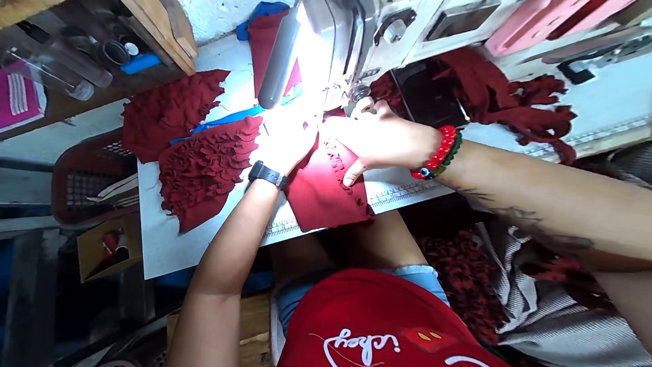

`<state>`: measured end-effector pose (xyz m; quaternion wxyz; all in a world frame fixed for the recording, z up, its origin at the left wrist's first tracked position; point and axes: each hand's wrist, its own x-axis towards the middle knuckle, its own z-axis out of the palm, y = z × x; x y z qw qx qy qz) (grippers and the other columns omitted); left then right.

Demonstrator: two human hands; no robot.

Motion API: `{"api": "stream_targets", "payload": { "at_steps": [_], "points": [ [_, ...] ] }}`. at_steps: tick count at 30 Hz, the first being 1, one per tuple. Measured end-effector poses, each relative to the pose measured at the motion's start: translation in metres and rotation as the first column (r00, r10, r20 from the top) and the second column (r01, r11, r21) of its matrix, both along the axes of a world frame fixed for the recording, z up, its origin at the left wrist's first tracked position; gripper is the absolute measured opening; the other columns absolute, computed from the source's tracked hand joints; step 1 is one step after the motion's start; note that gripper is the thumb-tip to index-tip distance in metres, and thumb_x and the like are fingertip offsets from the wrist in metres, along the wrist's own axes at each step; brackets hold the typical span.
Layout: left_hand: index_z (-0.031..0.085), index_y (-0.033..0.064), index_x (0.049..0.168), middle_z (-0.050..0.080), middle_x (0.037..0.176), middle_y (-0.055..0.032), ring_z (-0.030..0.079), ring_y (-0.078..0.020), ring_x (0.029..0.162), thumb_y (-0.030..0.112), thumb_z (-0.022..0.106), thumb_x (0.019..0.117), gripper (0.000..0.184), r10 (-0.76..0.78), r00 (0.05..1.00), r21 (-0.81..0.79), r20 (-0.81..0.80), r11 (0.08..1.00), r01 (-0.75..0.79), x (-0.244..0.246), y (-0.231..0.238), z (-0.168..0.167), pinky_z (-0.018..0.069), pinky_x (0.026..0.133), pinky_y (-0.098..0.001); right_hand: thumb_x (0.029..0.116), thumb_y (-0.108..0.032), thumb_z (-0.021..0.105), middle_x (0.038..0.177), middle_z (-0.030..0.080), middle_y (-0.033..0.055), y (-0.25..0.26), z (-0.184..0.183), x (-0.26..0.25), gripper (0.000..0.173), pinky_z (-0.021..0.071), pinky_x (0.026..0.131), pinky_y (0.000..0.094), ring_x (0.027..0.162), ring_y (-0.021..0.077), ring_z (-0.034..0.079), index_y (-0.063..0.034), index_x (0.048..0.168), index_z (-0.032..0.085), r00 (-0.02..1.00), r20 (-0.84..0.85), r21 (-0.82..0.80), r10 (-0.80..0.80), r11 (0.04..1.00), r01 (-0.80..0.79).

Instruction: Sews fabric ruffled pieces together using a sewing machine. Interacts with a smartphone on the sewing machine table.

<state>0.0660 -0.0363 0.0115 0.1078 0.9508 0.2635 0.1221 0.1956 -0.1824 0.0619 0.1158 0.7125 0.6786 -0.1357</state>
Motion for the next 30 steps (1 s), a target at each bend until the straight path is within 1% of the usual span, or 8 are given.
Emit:
{"api": "stream_targets", "payload": {
  "at_steps": [3, 5, 7, 11, 16, 19, 23, 30],
  "points": [
    [0.073, 0.0106, 0.119, 0.07, 0.121, -0.0163, 0.061, -0.0367, 0.122, 0.046, 0.053, 0.1019, 0.044, 0.018, 0.998, -0.018, 0.063, 1.0, -0.017, -0.005, 0.003, -0.003, 0.0391, 0.104, -0.0626, 0.0759, -0.068, 0.079, 0.155, 0.045, 0.0173, -0.011, 0.003, -0.008, 0.095, 0.0375, 0.098, 0.0717, 0.139, 0.0452, 0.043, -0.0055, 0.143, 0.054, 0.999, 0.048, 0.055, 0.011, 0.998, -0.013],
    [0.076, 0.0145, 0.112, 0.073, 0.116, -0.0101, 0.064, -0.0305, 0.117, 0.043, 0.056, 0.0998, 0.037, 0.011, 0.983, -0.012, 0.185, 1.0, -0.009, -0.013, -0.003, -0.002, 0.0427, 0.101, -0.0589, 0.0789, -0.057, 0.083, 0.158, 0.044, 0.0165, -0.022, 0.005, -0.014, 0.097, 0.0396, 0.099, 0.0722, 0.135, 0.0455, 0.049, -0.0066, 0.152, 0.044, 1.0, 0.022, 0.171, 0.018, 0.985, -0.022],
    [0.075, 0.0155, 0.114, 0.07, 0.124, -0.01, 0.06, -0.0296, 0.125, 0.041, 0.057, 0.0999, 0.034, -0.022, 0.982, -0.057, 0.189, 0.998, 0.033, -0.021, -0.016, 0.005, 0.0414, 0.109, -0.0563, 0.0793, -0.054, 0.084, 0.152, 0.05, 0.0154, -0.023, 0.002, -0.013, 0.1, 0.041, 0.096, 0.0716, 0.128, 0.0453, 0.054, -0.0091, 0.156, 0.039, 0.999, 0.018, 0.21, 0.041, 0.977, -0.044],
    [0.075, 0.018, 0.113, 0.07, 0.128, -0.0064, 0.06, -0.0278, 0.128, 0.038, 0.053, 0.1028, 0.032, -0.107, 0.987, 0.056, 0.12, 0.993, 0.101, -0.023, -0.025, -0.004, 0.0427, 0.11, -0.0531, 0.0784, -0.065, 0.079, 0.157, 0.045, 0.0154, -0.012, 0.002, -0.007, 0.108, 0.0379, 0.096, 0.0725, 0.133, 0.0458, 0.048, -0.0074, 0.159, 0.036, 0.998, 0.013, 0.062, 0.062, 0.996, -0.062],
    [0.076, 0.0146, 0.11, 0.071, 0.126, -0.0078, 0.061, -0.0283, 0.126, 0.03, 0.056, 0.1024, 0.027, -0.134, 0.97, 0.047, 0.204, 0.991, 0.127, -0.021, -0.021, -0.018, 0.0415, 0.11, -0.0527, 0.0757, -0.067, 0.08, 0.159, 0.041, 0.0136, -0.009, 0.005, -0.005, 0.109, 0.0353, 0.099, 0.0734, 0.138, 0.046, 0.043, -0.0121, 0.16, 0.036, 0.999, -0.024, 0.025, 0.029, 0.999, -0.028],
    [0.077, 0.0106, 0.11, 0.072, 0.122, -0.0101, 0.064, -0.0298, 0.122, 0.026, 0.054, 0.103, 0.028, -0.185, 0.962, 0.1, 0.201, 0.981, 0.167, -0.022, -0.022, -0.019, 0.0439, 0.107, -0.0538, 0.0787, -0.067, 0.077, 0.168, 0.03, 0.0109, -0.009, 0.004, -0.004, 0.111, 0.0344, 0.1, 0.0721, 0.14, 0.0443, 0.042, -0.0109, 0.163, 0.03, 0.999, -0.025, 0.012, 0.041, 0.999, -0.04],
    [0.077, 0.0123, 0.11, 0.073, 0.122, -0.0083, 0.065, -0.0293, 0.12, 0.027, 0.052, 0.1037, 0.029, -0.248, 0.959, 0.185, 0.14, 0.958, 0.22, -0.025, -0.021, -0.015, 0.0468, 0.104, -0.0529, 0.0768, -0.065, 0.081, 0.148, 0.054, 0.0114, -0.012, 0.001, -0.003, 0.096, 0.0383, 0.097, 0.0686, 0.131, 0.0405, 0.051, -0.011, 0.149, 0.047, 0.998, -0.032, 0.076, 0.046, 0.996, -0.043],
    [0.078, 0.0131, 0.103, 0.074, 0.118, -0.0073, 0.064, -0.0274, 0.12, 0.025, 0.058, 0.1006, 0.024, -0.2, 0.949, 0.08, 0.244, 0.979, 0.185, -0.022, -0.017, -0.018, 0.0438, 0.108, -0.0513, 0.0734, -0.067, 0.082, 0.14, 0.059, 0.009, -0.009, 0.001, -0.001, 0.095, 0.0373, 0.097, 0.0699, 0.127, 0.0398, 0.053, -0.0147, 0.147, 0.051, 0.998, -0.029, 0.091, 0.056, 0.994, -0.053]
  ]
}}
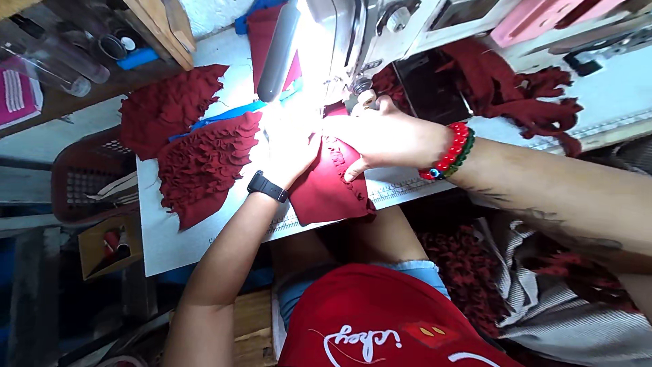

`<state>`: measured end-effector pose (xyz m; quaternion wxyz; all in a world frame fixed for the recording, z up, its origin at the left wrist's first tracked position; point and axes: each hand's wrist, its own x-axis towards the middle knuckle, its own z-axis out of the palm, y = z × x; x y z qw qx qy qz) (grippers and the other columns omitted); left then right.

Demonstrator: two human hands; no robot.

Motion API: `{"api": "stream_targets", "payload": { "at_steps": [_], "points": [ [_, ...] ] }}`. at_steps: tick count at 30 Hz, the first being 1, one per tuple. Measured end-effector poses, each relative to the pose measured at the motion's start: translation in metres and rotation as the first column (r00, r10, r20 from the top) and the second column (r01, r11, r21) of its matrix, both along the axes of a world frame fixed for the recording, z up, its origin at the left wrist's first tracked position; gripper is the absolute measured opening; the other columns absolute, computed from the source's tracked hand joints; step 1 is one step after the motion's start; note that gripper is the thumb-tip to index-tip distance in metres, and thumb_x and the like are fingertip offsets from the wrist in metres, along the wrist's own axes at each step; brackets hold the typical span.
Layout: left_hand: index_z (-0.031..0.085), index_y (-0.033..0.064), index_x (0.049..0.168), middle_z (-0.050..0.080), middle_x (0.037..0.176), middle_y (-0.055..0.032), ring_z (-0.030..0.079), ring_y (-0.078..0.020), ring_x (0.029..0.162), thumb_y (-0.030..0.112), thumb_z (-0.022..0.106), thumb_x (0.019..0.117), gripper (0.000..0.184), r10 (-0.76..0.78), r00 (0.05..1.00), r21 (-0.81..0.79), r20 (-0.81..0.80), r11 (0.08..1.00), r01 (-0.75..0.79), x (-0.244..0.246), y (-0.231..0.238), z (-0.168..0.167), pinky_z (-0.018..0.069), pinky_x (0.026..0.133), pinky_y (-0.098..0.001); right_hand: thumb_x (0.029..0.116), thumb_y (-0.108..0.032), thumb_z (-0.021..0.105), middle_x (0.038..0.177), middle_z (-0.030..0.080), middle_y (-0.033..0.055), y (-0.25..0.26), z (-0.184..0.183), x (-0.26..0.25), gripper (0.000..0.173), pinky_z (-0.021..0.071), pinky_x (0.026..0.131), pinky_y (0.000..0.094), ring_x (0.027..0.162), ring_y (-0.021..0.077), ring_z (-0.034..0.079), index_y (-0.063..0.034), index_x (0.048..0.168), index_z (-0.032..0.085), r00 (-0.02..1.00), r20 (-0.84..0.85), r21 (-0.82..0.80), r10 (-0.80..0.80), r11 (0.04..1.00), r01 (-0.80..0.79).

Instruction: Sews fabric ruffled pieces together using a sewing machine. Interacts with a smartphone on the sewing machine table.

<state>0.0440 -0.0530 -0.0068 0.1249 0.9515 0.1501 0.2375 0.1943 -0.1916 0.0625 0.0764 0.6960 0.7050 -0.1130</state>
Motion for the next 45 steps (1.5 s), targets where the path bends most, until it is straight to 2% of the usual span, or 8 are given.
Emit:
{"api": "stream_targets", "payload": {
  "at_steps": [4, 11, 15, 19, 23, 29, 40, 45],
  "points": [
    [0.077, 0.0202, 0.111, 0.072, 0.123, -0.0052, 0.061, -0.0273, 0.125, 0.036, 0.054, 0.1029, 0.029, 0.107, 0.992, 0.033, -0.063, 0.994, -0.105, 0.004, 0.002, 0.001, 0.0367, 0.111, -0.0552, 0.0756, -0.065, 0.081, 0.15, 0.052, 0.0094, 0.004, -0.002, 0.003, 0.094, 0.0362, 0.097, 0.0739, 0.137, 0.0423, 0.046, -0.0143, 0.148, 0.05, 1.0, -0.019, -0.017, -0.001, 1.0, 0.001],
    [0.075, 0.0182, 0.112, 0.069, 0.119, -0.0132, 0.059, -0.0331, 0.122, 0.046, 0.052, 0.1017, 0.038, 0.215, 0.959, 0.019, -0.184, 0.976, -0.215, 0.015, 0.014, 0.009, 0.0351, 0.107, -0.0579, 0.0713, -0.064, 0.084, 0.141, 0.055, 0.0202, 0.026, 0.003, 0.009, 0.096, 0.0354, 0.098, 0.0777, 0.134, 0.0468, 0.048, -0.0124, 0.146, 0.052, 0.989, -0.051, -0.142, -0.14, 0.981, 0.132],
    [0.076, 0.0162, 0.107, 0.071, 0.114, -0.0108, 0.06, -0.032, 0.119, 0.043, 0.054, 0.1008, 0.036, 0.18, 0.972, -0.022, -0.153, 0.982, -0.185, 0.013, 0.016, 0.012, 0.0356, 0.105, -0.059, 0.0739, -0.062, 0.083, 0.134, 0.058, 0.0216, 0.018, -0.006, 0.008, 0.083, 0.038, 0.096, 0.0761, 0.132, 0.0478, 0.049, -0.0082, 0.131, 0.059, 0.989, -0.029, -0.034, -0.143, 0.989, 0.142],
    [0.076, 0.0183, 0.111, 0.072, 0.121, -0.0068, 0.063, -0.0284, 0.122, 0.043, 0.057, 0.0998, 0.033, 0.151, 0.981, -0.041, -0.123, 0.987, -0.157, 0.009, -0.002, 0.018, 0.0413, 0.107, -0.056, 0.0882, -0.051, 0.076, 0.156, 0.049, 0.0108, -0.004, -0.006, 0.001, 0.081, 0.0385, 0.095, 0.0749, 0.136, 0.0456, 0.048, -0.0118, 0.154, 0.048, 0.997, -0.047, 0.121, -0.069, 0.99, 0.074],
    [0.074, 0.0183, 0.114, 0.071, 0.123, -0.0076, 0.061, -0.029, 0.124, 0.039, 0.052, 0.1018, 0.033, 0.214, 0.969, 0.005, -0.127, 0.977, -0.215, 0.012, -0.005, 0.008, 0.036, 0.108, -0.0584, 0.088, -0.055, 0.074, 0.15, 0.055, 0.0095, -0.003, -0.011, 0.002, 0.073, 0.0405, 0.09, 0.0753, 0.133, 0.0469, 0.051, -0.0231, 0.15, 0.052, 0.999, -0.026, 0.107, -0.047, 0.993, 0.05],
    [0.075, 0.0159, 0.099, 0.072, 0.113, -0.0061, 0.064, -0.0269, 0.115, 0.038, 0.058, 0.0968, 0.028, 0.217, 0.971, -0.015, -0.097, 0.975, -0.22, 0.013, -0.001, 0.007, 0.0436, 0.102, -0.0556, 0.0907, -0.056, 0.07, 0.151, 0.053, 0.0081, -0.005, -0.014, 0.005, 0.075, 0.0404, 0.091, 0.0744, 0.133, 0.0468, 0.049, -0.0217, 0.154, 0.048, 1.0, -0.026, 0.133, -0.017, 0.991, 0.02],
    [0.074, 0.0148, 0.104, 0.071, 0.113, -0.0095, 0.064, -0.0308, 0.113, 0.043, 0.054, 0.0975, 0.035, 0.275, 0.942, -0.012, -0.192, 0.959, -0.283, 0.023, 0.01, 0.012, 0.0419, 0.094, -0.0607, 0.093, -0.057, 0.066, 0.154, 0.048, 0.0143, 0.008, -0.01, 0.009, 0.077, 0.0361, 0.093, 0.0802, 0.138, 0.05, 0.043, -0.0159, 0.155, 0.046, 0.996, -0.056, 0.04, -0.071, 0.996, 0.073],
    [0.074, 0.0108, 0.107, 0.07, 0.118, -0.0118, 0.062, -0.0329, 0.119, 0.042, 0.057, 0.0964, 0.036, 0.27, 0.942, -0.051, -0.197, 0.957, -0.285, 0.029, 0.023, 0.011, 0.0396, 0.1, -0.0617, 0.0928, -0.059, 0.065, 0.151, 0.049, 0.0207, 0.02, -0.011, 0.012, 0.079, 0.034, 0.097, 0.0792, 0.138, 0.0518, 0.042, -0.0162, 0.156, 0.044, 0.99, -0.031, -0.011, -0.138, 0.99, 0.138]
  ]
}}
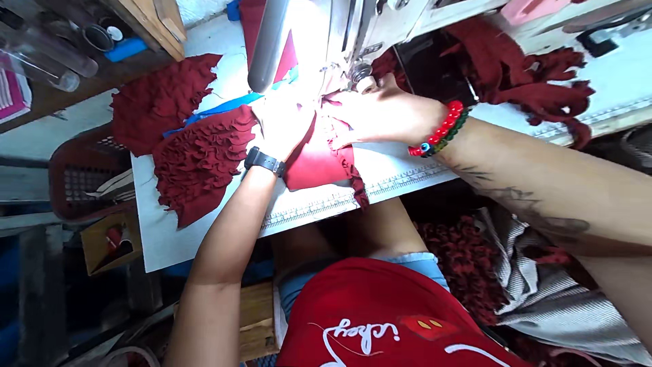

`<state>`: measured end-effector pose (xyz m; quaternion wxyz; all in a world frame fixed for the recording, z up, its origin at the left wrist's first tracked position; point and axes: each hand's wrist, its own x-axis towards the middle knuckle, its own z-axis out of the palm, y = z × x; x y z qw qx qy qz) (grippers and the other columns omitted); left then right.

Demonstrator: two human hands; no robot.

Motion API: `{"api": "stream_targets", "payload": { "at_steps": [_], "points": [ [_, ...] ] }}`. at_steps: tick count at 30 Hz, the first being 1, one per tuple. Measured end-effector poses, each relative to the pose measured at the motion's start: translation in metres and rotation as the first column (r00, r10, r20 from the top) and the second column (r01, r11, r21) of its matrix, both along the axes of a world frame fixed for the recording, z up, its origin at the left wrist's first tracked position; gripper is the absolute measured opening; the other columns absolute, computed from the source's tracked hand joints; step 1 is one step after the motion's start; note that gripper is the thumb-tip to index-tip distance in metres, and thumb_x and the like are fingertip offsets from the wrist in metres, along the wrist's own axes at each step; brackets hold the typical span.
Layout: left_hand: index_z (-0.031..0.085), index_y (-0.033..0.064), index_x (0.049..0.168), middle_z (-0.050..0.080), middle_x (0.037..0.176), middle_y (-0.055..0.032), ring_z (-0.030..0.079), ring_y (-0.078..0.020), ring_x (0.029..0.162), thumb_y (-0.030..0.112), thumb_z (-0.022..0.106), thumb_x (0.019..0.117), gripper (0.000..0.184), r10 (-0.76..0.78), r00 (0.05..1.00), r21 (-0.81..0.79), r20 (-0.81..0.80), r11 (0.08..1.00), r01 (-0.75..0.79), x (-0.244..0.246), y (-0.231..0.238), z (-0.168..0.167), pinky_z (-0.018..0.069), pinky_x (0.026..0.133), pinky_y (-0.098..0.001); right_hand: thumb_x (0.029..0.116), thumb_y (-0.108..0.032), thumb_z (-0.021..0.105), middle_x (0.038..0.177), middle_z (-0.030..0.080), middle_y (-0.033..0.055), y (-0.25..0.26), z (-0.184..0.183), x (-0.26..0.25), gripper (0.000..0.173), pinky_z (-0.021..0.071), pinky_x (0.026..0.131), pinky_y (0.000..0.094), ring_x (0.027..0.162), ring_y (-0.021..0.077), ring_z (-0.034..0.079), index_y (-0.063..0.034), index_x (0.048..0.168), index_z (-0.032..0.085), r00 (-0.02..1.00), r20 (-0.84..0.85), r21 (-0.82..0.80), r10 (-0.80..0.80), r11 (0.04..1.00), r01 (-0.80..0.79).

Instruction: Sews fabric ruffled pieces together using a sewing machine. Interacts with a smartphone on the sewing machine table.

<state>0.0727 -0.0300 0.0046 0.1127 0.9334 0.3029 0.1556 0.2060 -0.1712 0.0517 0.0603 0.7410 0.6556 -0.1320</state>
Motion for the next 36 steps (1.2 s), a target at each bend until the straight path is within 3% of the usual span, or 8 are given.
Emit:
{"api": "stream_targets", "payload": {
  "at_steps": [5, 13, 17, 25, 28, 30, 33, 36],
  "points": [
    [0.076, 0.0121, 0.104, 0.073, 0.115, -0.0104, 0.065, -0.0284, 0.116, 0.035, 0.064, 0.0925, 0.028, -0.144, 0.973, -0.019, 0.182, 0.989, 0.149, -0.014, -0.024, 0.003, 0.0461, 0.103, -0.053, 0.0967, -0.049, 0.063, 0.14, 0.059, 0.0221, -0.02, -0.008, -0.008, 0.063, 0.0395, 0.092, 0.074, 0.126, 0.0489, 0.054, -0.0077, 0.143, 0.058, 0.999, 0.031, 0.258, 0.024, 0.966, -0.031],
    [0.075, 0.0139, 0.097, 0.074, 0.105, -0.0052, 0.067, -0.0258, 0.108, 0.033, 0.059, 0.0964, 0.025, -0.099, 0.978, 0.106, 0.181, 0.991, 0.081, -0.015, -0.03, -0.009, 0.0415, 0.099, -0.056, 0.1017, -0.041, 0.056, 0.139, 0.06, 0.0105, -0.024, -0.015, -0.01, 0.041, 0.0396, 0.089, 0.0718, 0.124, 0.0438, 0.055, -0.022, 0.138, 0.064, 0.998, 0.037, 0.301, 0.047, 0.952, -0.056],
    [0.076, 0.0138, 0.099, 0.074, 0.093, -0.005, 0.07, -0.0231, 0.091, 0.032, 0.058, 0.0969, 0.025, -0.07, 0.984, 0.034, 0.163, 0.997, 0.066, -0.015, -0.028, 0.002, 0.0516, 0.083, -0.0513, 0.1023, -0.037, 0.055, 0.128, 0.064, 0.0113, -0.024, -0.016, -0.01, 0.035, 0.0402, 0.087, 0.0728, 0.121, 0.0451, 0.057, -0.0215, 0.131, 0.066, 0.996, 0.061, 0.289, 0.069, 0.954, -0.084],
    [0.077, 0.009, 0.104, 0.073, 0.098, -0.0132, 0.069, -0.0329, 0.097, 0.038, 0.057, 0.0998, 0.036, -0.041, 0.997, -0.042, 0.062, 0.998, 0.043, -0.009, -0.016, 0.012, 0.0491, 0.084, -0.0579, 0.1042, -0.042, 0.05, 0.135, 0.062, 0.0163, -0.013, -0.014, -0.007, 0.041, 0.0378, 0.088, 0.0774, 0.125, 0.0495, 0.054, -0.0218, 0.138, 0.062, 0.998, 0.051, 0.226, 0.047, 0.973, -0.057],
    [0.075, 0.0101, 0.111, 0.071, 0.111, -0.0152, 0.063, -0.0378, 0.113, 0.047, 0.054, 0.0999, 0.044, 0.011, 0.998, -0.136, -0.063, 0.991, -0.02, -0.003, -0.005, 0.011, 0.0409, 0.095, -0.0657, 0.1046, -0.046, 0.049, 0.138, 0.061, 0.0188, -0.005, -0.007, -0.006, 0.048, 0.0354, 0.092, 0.0768, 0.127, 0.0492, 0.053, -0.0195, 0.142, 0.061, 0.999, 0.047, 0.166, -0.015, 0.986, 0.007],
    [0.076, 0.0123, 0.11, 0.07, 0.115, -0.0125, 0.062, -0.0349, 0.116, 0.047, 0.055, 0.1002, 0.042, 0.001, 0.999, -0.13, -0.033, 0.992, -0.006, -0.006, -0.001, 0.004, 0.0393, 0.096, -0.0634, 0.1043, -0.049, 0.05, 0.127, 0.064, 0.0238, -0.002, -0.004, -0.008, 0.051, 0.0365, 0.09, 0.0769, 0.121, 0.0516, 0.055, -0.0166, 0.142, 0.061, 0.997, 0.057, 0.129, -0.048, 0.991, 0.04],
    [0.076, 0.0173, 0.106, 0.071, 0.115, -0.0056, 0.063, -0.0264, 0.113, 0.034, 0.061, 0.0971, 0.025, -0.079, 0.983, -0.071, 0.167, 0.993, 0.092, -0.018, -0.012, 0.001, 0.0406, 0.096, -0.0564, 0.1019, -0.046, 0.054, 0.131, 0.062, 0.023, -0.009, -0.013, -0.01, 0.049, 0.0373, 0.09, 0.0759, 0.125, 0.0509, 0.053, -0.012, 0.135, 0.065, 0.997, 0.027, 0.246, -0.072, 0.967, 0.063],
    [0.078, 0.0196, 0.108, 0.072, 0.119, -0.0044, 0.06, -0.0267, 0.12, 0.035, 0.061, 0.0991, 0.024, -0.224, 0.956, 0.065, 0.19, 0.974, 0.215, -0.027, -0.024, -0.002, 0.0369, 0.102, -0.0548, 0.1017, -0.037, 0.054, 0.128, 0.066, 0.0129, -0.017, -0.021, -0.014, 0.037, 0.0386, 0.092, 0.0731, 0.121, 0.0433, 0.059, -0.0182, 0.132, 0.066, 0.995, -0.035, 0.383, -0.093, 0.918, 0.1]
  ]
}}
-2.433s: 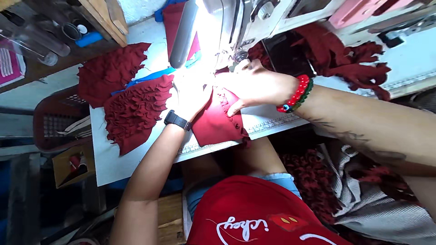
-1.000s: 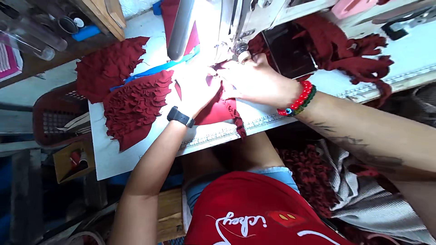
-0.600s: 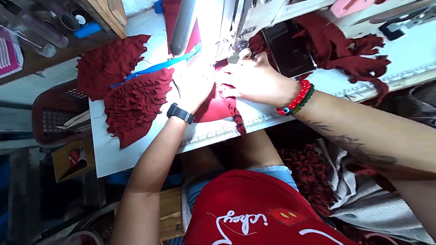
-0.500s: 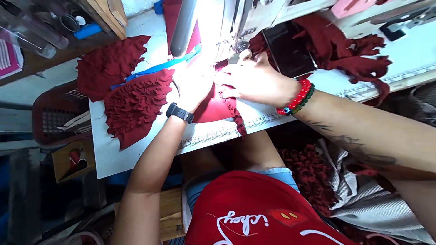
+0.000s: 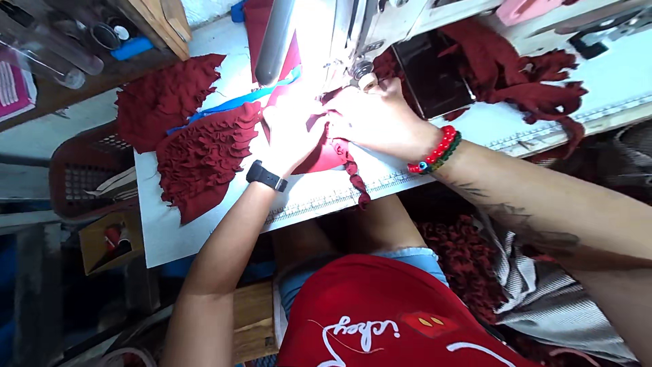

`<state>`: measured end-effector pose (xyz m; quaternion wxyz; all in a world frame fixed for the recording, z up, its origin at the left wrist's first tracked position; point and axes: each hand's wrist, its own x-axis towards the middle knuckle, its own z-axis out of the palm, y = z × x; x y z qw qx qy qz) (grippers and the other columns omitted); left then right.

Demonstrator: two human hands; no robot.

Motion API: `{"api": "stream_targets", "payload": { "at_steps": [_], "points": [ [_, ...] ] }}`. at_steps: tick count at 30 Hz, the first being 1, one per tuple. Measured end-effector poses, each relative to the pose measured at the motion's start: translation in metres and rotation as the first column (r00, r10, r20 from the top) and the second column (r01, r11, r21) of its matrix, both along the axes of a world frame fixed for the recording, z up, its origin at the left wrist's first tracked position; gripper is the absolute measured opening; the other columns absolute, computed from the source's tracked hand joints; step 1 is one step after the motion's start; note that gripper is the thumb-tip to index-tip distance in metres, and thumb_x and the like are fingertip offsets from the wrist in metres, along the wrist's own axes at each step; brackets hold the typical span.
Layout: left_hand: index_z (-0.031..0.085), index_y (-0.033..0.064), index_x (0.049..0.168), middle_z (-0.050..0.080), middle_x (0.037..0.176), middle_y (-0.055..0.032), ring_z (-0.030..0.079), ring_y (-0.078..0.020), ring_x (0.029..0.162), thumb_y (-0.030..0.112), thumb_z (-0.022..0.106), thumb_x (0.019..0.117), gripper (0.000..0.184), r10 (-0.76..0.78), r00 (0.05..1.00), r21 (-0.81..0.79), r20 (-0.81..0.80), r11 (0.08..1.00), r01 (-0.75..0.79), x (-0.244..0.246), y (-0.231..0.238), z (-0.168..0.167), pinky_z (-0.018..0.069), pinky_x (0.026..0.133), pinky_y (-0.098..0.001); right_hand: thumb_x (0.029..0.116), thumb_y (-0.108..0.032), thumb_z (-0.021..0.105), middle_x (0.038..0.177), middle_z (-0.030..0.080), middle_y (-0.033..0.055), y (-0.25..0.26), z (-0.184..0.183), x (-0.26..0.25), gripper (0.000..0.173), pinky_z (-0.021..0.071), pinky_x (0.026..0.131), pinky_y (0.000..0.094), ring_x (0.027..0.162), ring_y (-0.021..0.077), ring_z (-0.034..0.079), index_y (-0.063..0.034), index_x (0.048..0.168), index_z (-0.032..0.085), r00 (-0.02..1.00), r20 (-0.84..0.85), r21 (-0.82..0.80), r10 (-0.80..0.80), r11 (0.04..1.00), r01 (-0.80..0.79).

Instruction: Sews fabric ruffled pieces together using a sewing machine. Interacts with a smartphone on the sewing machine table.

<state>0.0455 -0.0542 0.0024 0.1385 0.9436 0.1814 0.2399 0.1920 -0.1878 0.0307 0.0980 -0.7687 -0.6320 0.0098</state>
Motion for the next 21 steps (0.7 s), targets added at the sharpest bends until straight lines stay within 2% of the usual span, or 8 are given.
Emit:
{"api": "stream_targets", "payload": {
  "at_steps": [2, 4, 8, 11, 13, 18, 21],
  "points": [
    [0.078, 0.0168, 0.105, 0.071, 0.119, -0.0077, 0.059, -0.0308, 0.122, 0.029, 0.058, 0.1008, 0.025, -0.074, 0.997, 0.086, -0.011, 0.993, 0.075, -0.003, -0.003, -0.007, 0.0326, 0.105, -0.0583, 0.1036, -0.033, 0.051, 0.134, 0.064, 0.0091, -0.004, -0.001, -0.004, 0.036, 0.0368, 0.093, 0.0728, 0.123, 0.0416, 0.057, -0.0209, 0.134, 0.067, 0.999, 0.007, 0.002, 0.033, 0.999, -0.033],
    [0.079, 0.0164, 0.102, 0.072, 0.114, -0.0069, 0.06, -0.0298, 0.116, 0.025, 0.058, 0.1002, 0.023, -0.087, 0.996, 0.146, -0.008, 0.985, 0.087, -0.004, -0.003, -0.01, 0.0326, 0.102, -0.0554, 0.1055, -0.033, 0.049, 0.136, 0.064, 0.0095, -0.006, -0.006, -0.003, 0.035, 0.0371, 0.091, 0.0727, 0.122, 0.0425, 0.057, -0.0219, 0.131, 0.069, 0.995, 0.063, 0.024, 0.081, 0.996, -0.083],
    [0.078, 0.017, 0.1, 0.073, 0.114, -0.0047, 0.06, -0.0282, 0.115, 0.026, 0.058, 0.1001, 0.022, -0.041, 0.998, 0.102, -0.041, 0.994, 0.045, -0.006, -0.006, -0.006, 0.0348, 0.099, -0.0529, 0.1058, -0.028, 0.047, 0.13, 0.065, 0.0099, -0.007, -0.007, -0.005, 0.03, 0.0389, 0.087, 0.0713, 0.119, 0.0431, 0.059, -0.0213, 0.122, 0.072, 0.99, 0.099, 0.017, 0.1, 0.995, -0.103],
    [0.077, 0.0189, 0.1, 0.072, 0.114, -0.0036, 0.06, -0.0279, 0.114, 0.03, 0.057, 0.1008, 0.023, 0.005, 0.998, 0.087, -0.063, 0.996, 0.001, -0.003, -0.004, -0.005, 0.0369, 0.098, -0.0529, 0.1078, -0.032, 0.045, 0.137, 0.063, 0.0099, -0.004, -0.005, -0.004, 0.035, 0.0381, 0.09, 0.0729, 0.123, 0.0433, 0.057, -0.0243, 0.132, 0.069, 0.991, 0.11, -0.039, 0.07, 0.997, -0.067],
    [0.078, 0.0213, 0.103, 0.073, 0.117, -0.0014, 0.061, -0.0257, 0.114, 0.033, 0.056, 0.1014, 0.025, 0.046, 0.996, 0.083, -0.077, 0.996, -0.039, 0.0, -0.002, -0.005, 0.0362, 0.097, -0.0512, 0.1071, -0.03, 0.047, 0.138, 0.063, 0.012, -0.001, -0.009, 0.001, 0.033, 0.0377, 0.088, 0.0751, 0.123, 0.0458, 0.056, -0.0243, 0.13, 0.07, 0.992, 0.107, -0.039, 0.065, 0.997, -0.062],
    [0.077, 0.0222, 0.112, 0.072, 0.116, -0.0066, 0.061, -0.0302, 0.114, 0.039, 0.058, 0.1005, 0.028, 0.113, 0.987, 0.03, -0.115, 0.993, -0.11, 0.003, 0.001, 0.002, 0.0369, 0.098, -0.0543, 0.107, -0.034, 0.046, 0.134, 0.065, 0.0173, 0.005, -0.008, 0.004, 0.035, 0.0371, 0.087, 0.0755, 0.126, 0.0482, 0.055, -0.0272, 0.132, 0.069, 0.995, 0.096, -0.039, 0.025, 0.999, -0.021],
    [0.076, 0.0227, 0.115, 0.071, 0.117, -0.0083, 0.059, -0.0328, 0.116, 0.041, 0.058, 0.1, 0.03, 0.12, 0.982, -0.022, -0.145, 0.992, -0.124, 0.002, 0.001, 0.005, 0.0375, 0.097, -0.056, 0.1073, -0.04, 0.044, 0.132, 0.066, 0.015, 0.006, -0.011, 0.003, 0.039, 0.0377, 0.089, 0.075, 0.125, 0.0461, 0.056, -0.024, 0.131, 0.07, 0.997, 0.076, -0.015, -0.017, 1.0, 0.018]
  ]
}}
